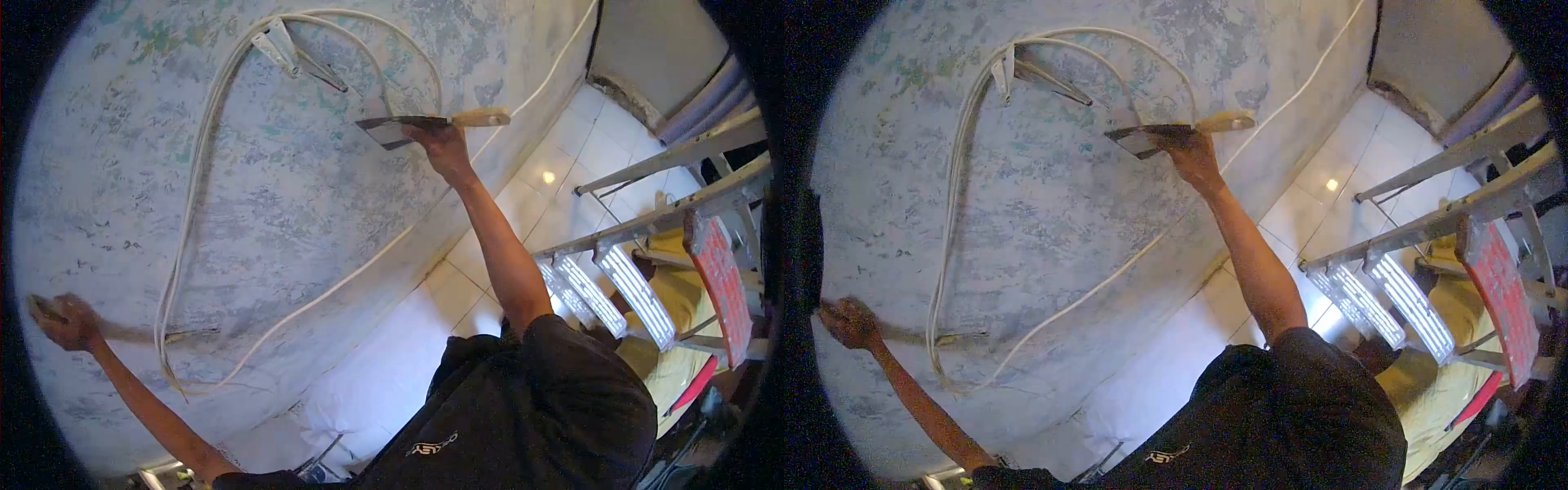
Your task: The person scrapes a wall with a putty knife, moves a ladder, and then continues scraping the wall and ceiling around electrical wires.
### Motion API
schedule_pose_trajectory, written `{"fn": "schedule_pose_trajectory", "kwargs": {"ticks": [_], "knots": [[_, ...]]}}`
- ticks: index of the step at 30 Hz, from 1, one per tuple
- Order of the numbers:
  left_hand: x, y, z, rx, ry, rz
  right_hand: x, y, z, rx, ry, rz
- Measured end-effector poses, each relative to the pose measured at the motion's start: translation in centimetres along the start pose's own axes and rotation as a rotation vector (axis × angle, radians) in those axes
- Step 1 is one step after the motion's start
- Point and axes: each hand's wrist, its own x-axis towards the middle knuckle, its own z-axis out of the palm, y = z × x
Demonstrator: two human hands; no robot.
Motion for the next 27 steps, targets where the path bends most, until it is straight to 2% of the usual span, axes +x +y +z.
{"fn": "schedule_pose_trajectory", "kwargs": {"ticks": [2, 4, 7, 8, 9, 12, 13, 14, 16, 18, 20, 21, 24, 25, 27], "knots": [[-0.3, 0.5, 0.0, 0.008, 0.018, 0.011, 0.5, 1.9, 1.5, 0.100, 0.000, -0.010], [-0.3, 0.5, -0.3, 0.034, 0.007, 0.044, -0.9, 1.8, 3.2, -0.089, 0.079, -0.003], [0.6, 0.6, -0.3, 0.046, 0.002, 0.099, 0.5, 1.4, 1.4, 0.012, 0.014, 0.043], [0.5, 0.9, -0.4, 0.073, -0.047, -0.003, 1.0, 1.3, 1.0, 0.097, -0.032, 0.054], [0.2, 1.1, -0.6, 0.102, -0.099, -0.115, 0.7, 1.4, 0.9, 0.082, -0.009, -0.036], [-0.6, -0.6, -0.2, 0.096, -0.098, -0.055, -1.0, 1.0, 3.4, 0.137, 0.056, 0.022], [-0.5, -0.4, -0.2, 0.090, -0.096, -0.027, -0.7, 1.6, 3.2, 0.001, 0.045, 0.056], [0.1, 2.0, -0.8, 0.013, -0.070, -0.068, -0.1, 1.2, 2.5, 0.007, 0.051, 0.056], [0.7, 2.7, -0.6, -0.065, -0.041, -0.105, 0.8, 0.3, 0.7, 0.283, 0.004, -0.027], [-0.8, 1.0, -0.6, -0.008, -0.069, -0.105, 0.3, 1.7, 3.0, 0.247, 0.053, -0.019], [-0.5, -0.4, -0.3, 0.036, -0.091, -0.070, -0.8, 0.0, 4.0, -0.040, 0.035, 0.117], [-0.5, -1.0, -0.1, 0.048, -0.091, -0.059, -0.5, 0.2, 3.5, 0.040, 0.007, 0.004], [-0.2, -0.6, -0.1, 0.051, -0.056, -0.014, 0.6, -1.1, 1.3, 0.138, 0.007, 0.000], [-0.4, -0.7, 0.1, 0.051, -0.044, -0.009, 0.8, 0.9, 1.7, 0.047, -0.008, -0.116], [-1.2, -2.1, 0.3, 0.129, -0.062, 0.012, -0.2, 0.2, 3.8, -0.031, -0.006, -0.054]]}}
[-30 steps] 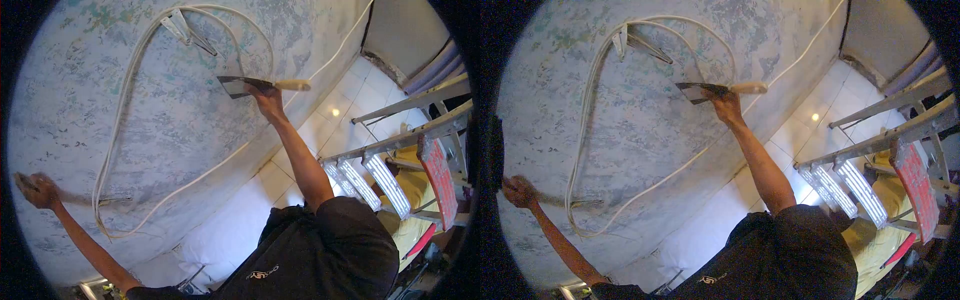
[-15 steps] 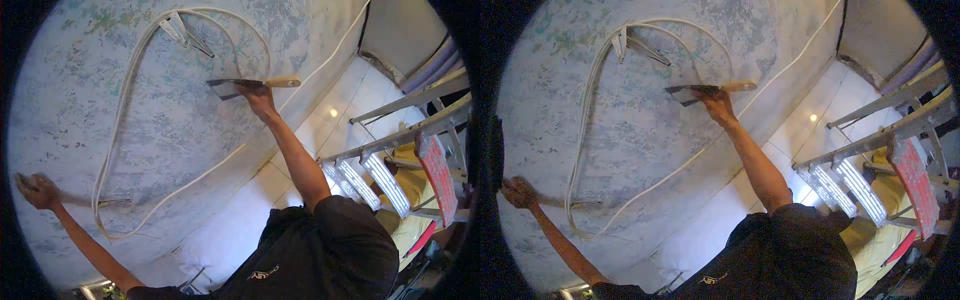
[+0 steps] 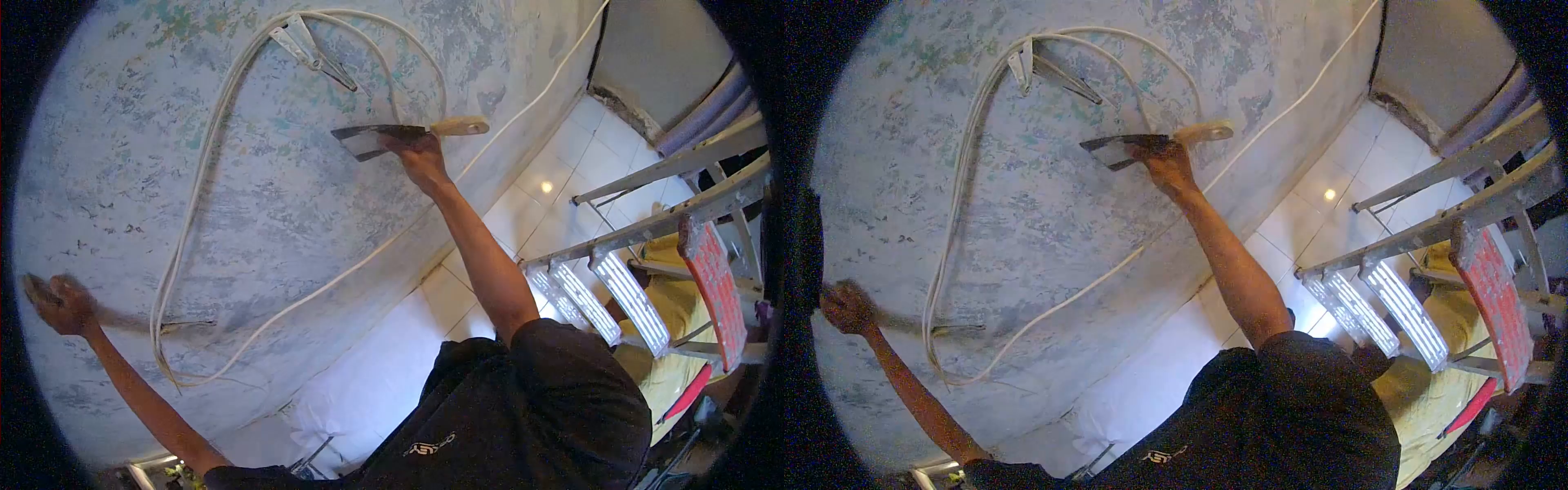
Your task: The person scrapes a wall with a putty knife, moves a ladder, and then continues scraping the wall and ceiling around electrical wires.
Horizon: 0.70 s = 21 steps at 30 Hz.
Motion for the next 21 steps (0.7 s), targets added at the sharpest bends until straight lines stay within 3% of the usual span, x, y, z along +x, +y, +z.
{"fn": "schedule_pose_trajectory", "kwargs": {"ticks": [3, 5, 10, 13, 15, 17, 19, 21], "knots": [[0.6, 1.0, -0.4, -0.054, 0.025, 0.010, 0.6, 1.7, -0.7, -0.013, -0.032, 0.006], [1.1, 1.9, -0.6, -0.115, 0.046, 0.012, 1.3, 1.3, -2.6, 0.192, -0.013, -0.003], [0.0, 0.5, -0.1, -0.057, -0.028, -0.031, -0.4, 1.2, -1.8, 0.002, 0.054, 0.068], [0.3, 0.3, 0.3, -0.101, -0.028, -0.027, 0.1, -0.9, -2.9, -0.184, -0.032, 0.094], [0.5, 1.5, -0.4, -0.073, 0.010, -0.011, 1.7, 0.9, -3.8, 0.251, -0.036, -0.037], [0.1, 1.9, -0.9, -0.063, 0.008, -0.023, 1.2, 1.5, -0.5, 0.192, -0.016, -0.040], [0.4, 1.9, -1.2, -0.070, -0.013, -0.032, 0.0, 1.2, 3.2, -0.072, -0.256, -0.003], [0.8, 2.1, -1.2, -0.076, -0.020, -0.038, 0.1, 0.4, 1.8, -0.180, -0.235, 0.051]]}}
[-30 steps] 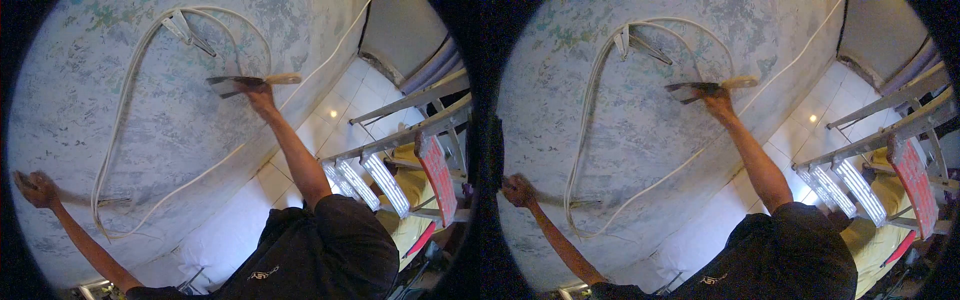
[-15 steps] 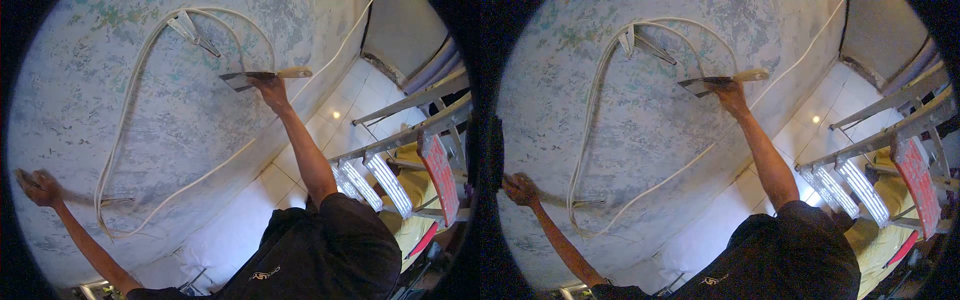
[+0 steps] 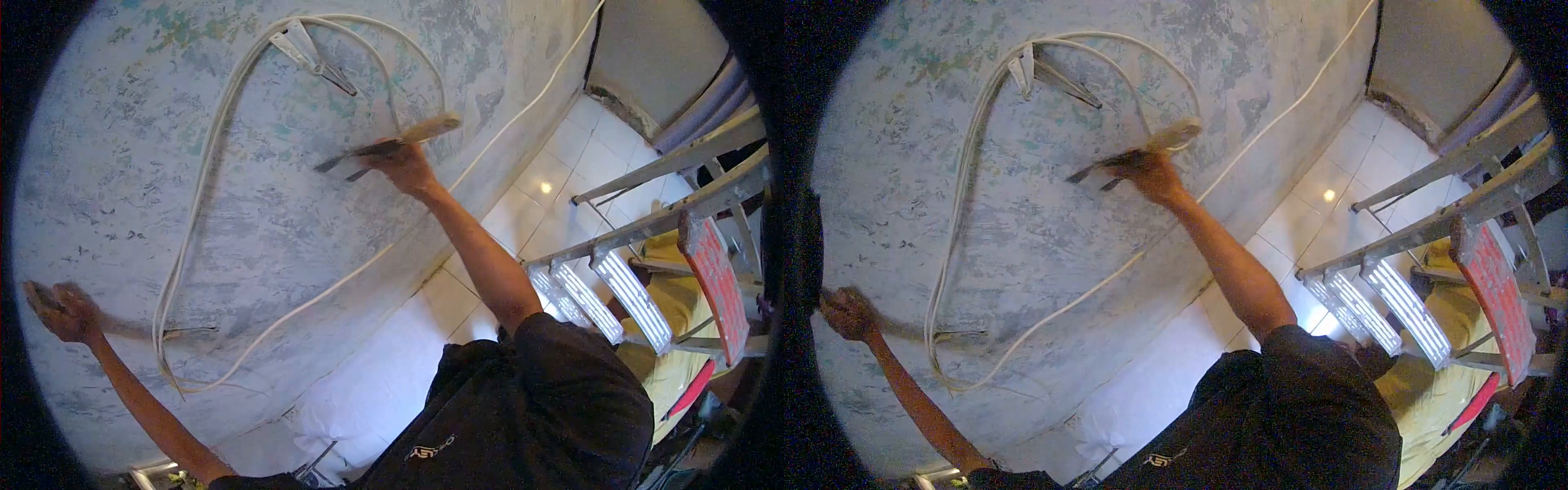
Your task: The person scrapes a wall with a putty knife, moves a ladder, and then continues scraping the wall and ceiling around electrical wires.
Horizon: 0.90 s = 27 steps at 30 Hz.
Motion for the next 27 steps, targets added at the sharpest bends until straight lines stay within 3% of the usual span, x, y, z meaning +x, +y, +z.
{"fn": "schedule_pose_trajectory", "kwargs": {"ticks": [2, 3, 5, 8, 12, 14, 16, 19, 22, 23, 24, 26, 27], "knots": [[0.1, 1.1, -0.4, -0.055, 0.012, 0.014, 0.2, 2.0, -2.4, 0.367, 0.233, -0.151], [0.0, 1.5, -0.4, -0.109, 0.027, 0.030, 0.6, 2.6, -3.4, 0.368, 0.232, -0.156], [-0.6, 0.7, -0.1, -0.051, 0.002, 0.003, 0.0, 2.2, -4.7, 0.342, 0.353, 0.095], [-0.5, 1.0, -0.3, -0.008, 0.017, -0.001, -1.3, 2.4, -2.8, 0.457, 0.370, 0.042], [0.9, 2.7, -0.8, -0.085, 0.127, 0.171, -1.0, 1.5, -5.0, 0.256, 0.285, 0.109], [0.4, 2.3, -0.4, -0.106, 0.109, 0.119, -0.2, 2.6, -3.9, 0.301, 0.286, 0.014], [0.1, 2.1, -0.7, -0.120, 0.090, 0.075, -0.2, 1.9, -0.6, -0.114, 0.189, -0.144], [0.4, 3.1, -0.9, -0.068, 0.052, 0.001, 0.1, 1.8, 0.0, -0.032, 0.147, -0.275], [0.5, 3.0, -0.7, -0.182, 0.046, 0.008, 0.4, 2.6, -3.8, 0.197, 0.239, -0.191], [0.1, 2.2, -0.4, -0.143, 0.063, 0.049, 0.6, 2.8, -3.5, 0.136, 0.297, -0.372], [-0.4, 1.4, -0.3, -0.123, 0.066, 0.071, -0.3, 2.9, -3.1, 0.136, 0.284, -0.359], [-0.6, 1.0, -0.4, -0.071, 0.055, 0.072, -1.6, -0.4, -3.0, 0.133, 0.293, 0.012], [-0.4, 0.9, -0.4, -0.057, 0.050, 0.068, -1.3, 0.4, -3.1, 0.138, 0.293, 0.014]]}}
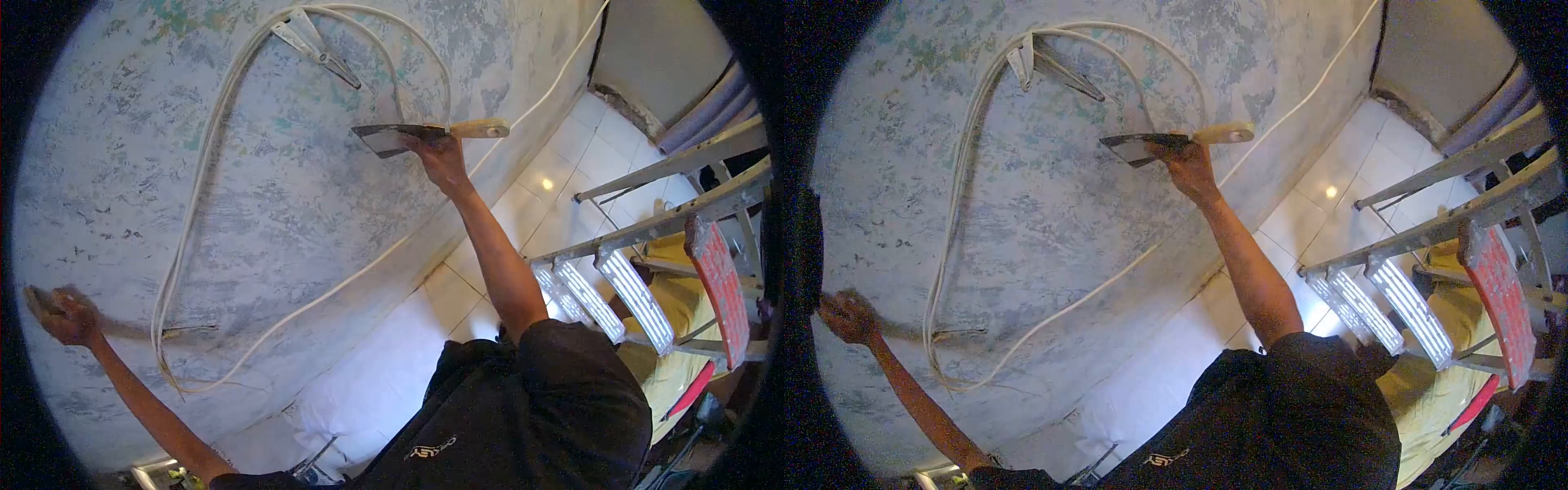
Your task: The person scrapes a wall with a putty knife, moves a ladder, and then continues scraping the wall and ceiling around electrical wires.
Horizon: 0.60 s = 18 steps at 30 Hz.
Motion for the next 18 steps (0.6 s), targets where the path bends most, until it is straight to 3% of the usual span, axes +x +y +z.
{"fn": "schedule_pose_trajectory", "kwargs": {"ticks": [2, 5, 6, 9, 10, 12, 15, 17, 18], "knots": [[0.2, -0.2, 0.2, -0.025, 0.024, 0.016, 1.0, 1.8, -0.5, 0.193, -0.038, -0.049], [0.1, 0.4, 0.0, -0.047, 0.014, -0.011, 0.8, 1.0, 0.3, 0.003, -0.009, -0.081], [0.3, 0.8, -0.3, -0.041, -0.004, -0.024, -0.2, 0.1, 1.0, 0.181, -0.003, -0.034], [1.1, 2.6, -0.5, -0.036, 0.028, -0.017, -0.1, 2.1, 0.6, 0.049, -0.057, -0.010], [1.6, 3.3, -0.6, -0.038, 0.039, -0.014, 0.2, -0.1, -0.2, 0.193, -0.034, 0.036], [1.9, 4.2, -0.7, -0.172, 0.061, -0.021, 0.8, 1.7, 0.4, 0.168, -0.018, 0.036], [1.0, 2.8, -0.5, -0.070, 0.023, -0.016, -0.5, 1.2, 1.4, 0.039, 0.007, 0.075], [1.4, 3.4, -0.8, -0.078, 0.032, -0.010, -0.1, 1.1, 1.1, 0.067, -0.062, 0.021], [1.7, 3.5, -0.8, -0.084, 0.043, -0.008, 0.8, 2.7, 0.5, 0.268, -0.061, -0.080]]}}
